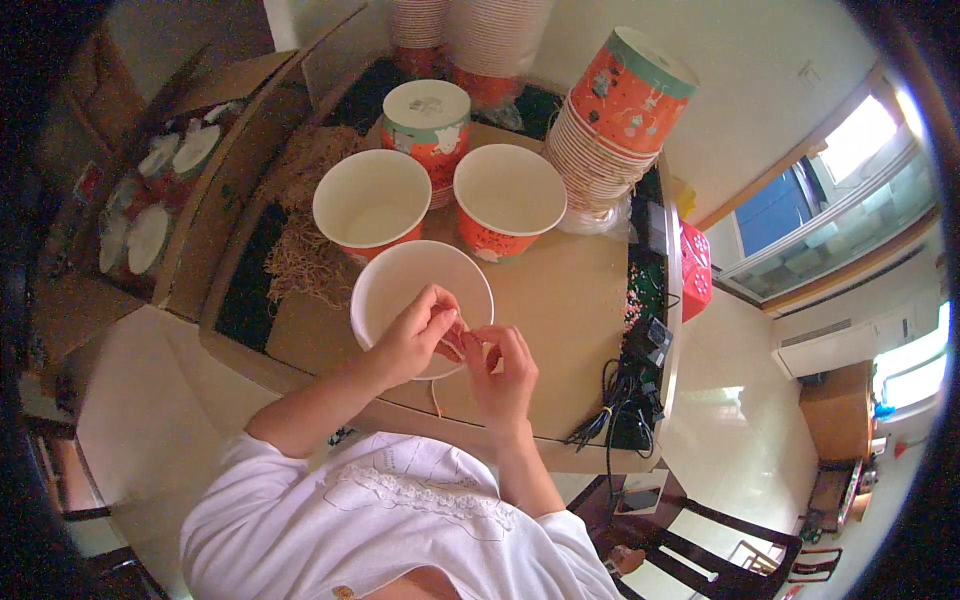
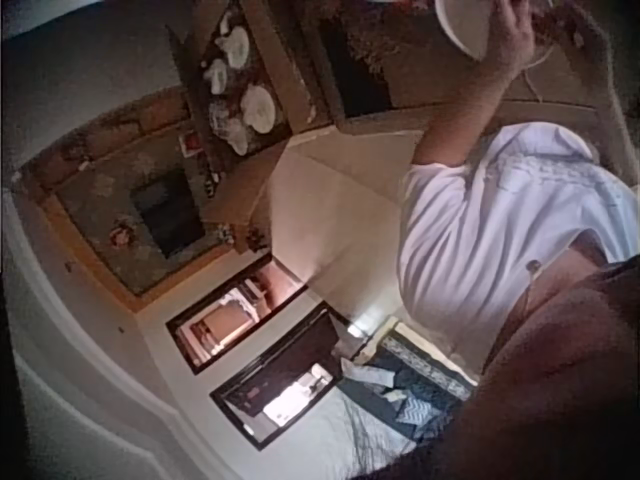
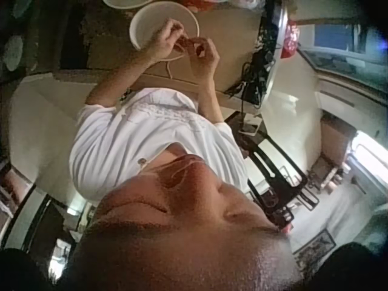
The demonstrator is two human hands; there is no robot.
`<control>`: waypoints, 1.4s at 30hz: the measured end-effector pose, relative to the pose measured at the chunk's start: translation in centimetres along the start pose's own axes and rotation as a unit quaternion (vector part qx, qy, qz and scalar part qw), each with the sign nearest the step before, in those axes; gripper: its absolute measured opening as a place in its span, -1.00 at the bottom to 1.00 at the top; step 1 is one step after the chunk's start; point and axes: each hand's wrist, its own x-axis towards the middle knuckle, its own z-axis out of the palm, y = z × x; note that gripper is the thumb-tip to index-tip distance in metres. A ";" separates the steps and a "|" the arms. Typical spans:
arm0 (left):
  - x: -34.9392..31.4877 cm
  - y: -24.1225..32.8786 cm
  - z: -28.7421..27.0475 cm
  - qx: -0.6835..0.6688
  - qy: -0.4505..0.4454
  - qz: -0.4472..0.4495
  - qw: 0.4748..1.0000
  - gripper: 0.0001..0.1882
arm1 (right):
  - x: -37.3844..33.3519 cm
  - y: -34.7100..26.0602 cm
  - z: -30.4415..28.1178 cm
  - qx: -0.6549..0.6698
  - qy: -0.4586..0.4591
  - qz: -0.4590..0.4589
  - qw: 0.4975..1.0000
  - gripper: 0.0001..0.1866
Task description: Tying strings and organizing paper bowls on a table for packaging.
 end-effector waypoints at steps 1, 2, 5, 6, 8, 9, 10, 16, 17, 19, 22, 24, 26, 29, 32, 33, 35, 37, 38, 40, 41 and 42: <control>0.0 -0.3 0.1 0.007 0.005 0.019 1.000 -0.92 | 0.0 0.0 0.1 0.016 0.007 -0.020 1.000 -0.91; -0.1 -0.1 0.2 0.007 0.005 0.019 1.000 -0.92 | 0.0 0.1 0.2 0.032 0.014 -0.039 0.999 -0.90; -0.4 0.8 0.4 0.019 0.015 0.015 1.000 -0.91 | -0.4 0.4 0.2 0.058 0.001 0.001 0.998 -0.91; -0.4 0.9 0.5 -0.004 0.014 0.004 1.000 -0.91 | -0.4 0.4 0.2 0.058 0.001 0.000 0.998 -0.91; -0.5 0.9 0.5 -0.028 0.013 -0.005 0.999 -0.91 | -0.4 0.4 0.1 0.082 -0.016 0.043 0.996 -0.92; -0.5 1.0 0.5 -0.010 0.012 -0.003 1.000 -0.91 | -0.4 0.6 0.1 0.082 -0.016 0.042 0.996 -0.92; -0.5 1.0 0.5 0.008 0.011 -0.001 1.000 -0.91 | -0.3 0.8 0.1 0.085 -0.019 0.042 0.995 -0.92; -1.0 0.9 0.3 0.040 0.015 0.018 0.999 -0.87 | -0.3 1.2 0.0 0.077 -0.023 0.045 0.996 -0.93; -1.3 1.2 0.4 0.040 0.015 0.017 0.999 -0.87 | -0.3 1.2 0.0 0.075 -0.032 0.045 0.996 -0.93; -1.7 1.7 0.5 0.091 0.008 0.052 0.994 -0.75 | -0.4 1.4 0.1 0.091 -0.020 0.057 0.994 -0.93; -1.8 2.0 0.3 0.043 -0.017 0.020 0.999 -0.64 | -0.5 1.2 0.1 0.105 -0.012 0.063 0.992 -0.93; -1.6 1.9 0.1 0.081 0.010 0.043 0.996 -0.66 | -0.5 1.1 0.0 0.102 -0.014 0.057 0.993 -0.93; -1.4 1.5 -0.3 0.118 0.036 0.065 0.990 -0.67 | -0.5 1.0 0.0 0.083 -0.019 0.055 0.995 -0.93; -1.2 0.9 -0.7 0.028 0.028 0.069 0.997 -0.67 | -0.7 1.2 0.2 0.078 -0.021 0.027 0.996 -0.94; -1.2 1.4 -0.2 -0.093 0.007 -0.024 0.995 -0.70 | -0.8 1.1 0.2 0.071 -0.009 0.027 0.997 -0.93; -1.3 2.0 -0.1 -0.111 -0.011 -0.058 0.992 -0.71 | -0.8 1.2 0.3 0.070 -0.008 0.028 0.997 -0.93; -1.3 1.9 0.0 -0.129 -0.029 -0.091 0.987 -0.72 | -0.7 1.6 0.4 0.065 0.013 -0.003 0.998 -0.92; -1.3 0.7 0.1 0.014 0.004 -0.008 1.000 -0.77 | -0.8 1.6 0.4 0.061 0.010 -0.008 0.998 -0.92; -1.3 0.8 0.2 0.014 0.003 -0.008 1.000 -0.77 | -0.8 1.7 0.4 0.055 0.010 -0.012 0.998 -0.91; -1.3 1.1 0.4 0.119 0.022 0.053 0.991 -0.84 | -0.6 1.6 0.4 0.054 0.011 -0.014 0.998 -0.91; -1.4 1.3 0.5 0.119 0.021 0.053 0.991 -0.84 | -0.6 1.5 0.4 0.054 0.013 -0.016 0.998 -0.92; -1.4 1.5 0.6 0.134 0.034 0.069 0.988 -0.86 | -0.6 1.6 0.4 0.054 0.013 -0.016 0.998 -0.92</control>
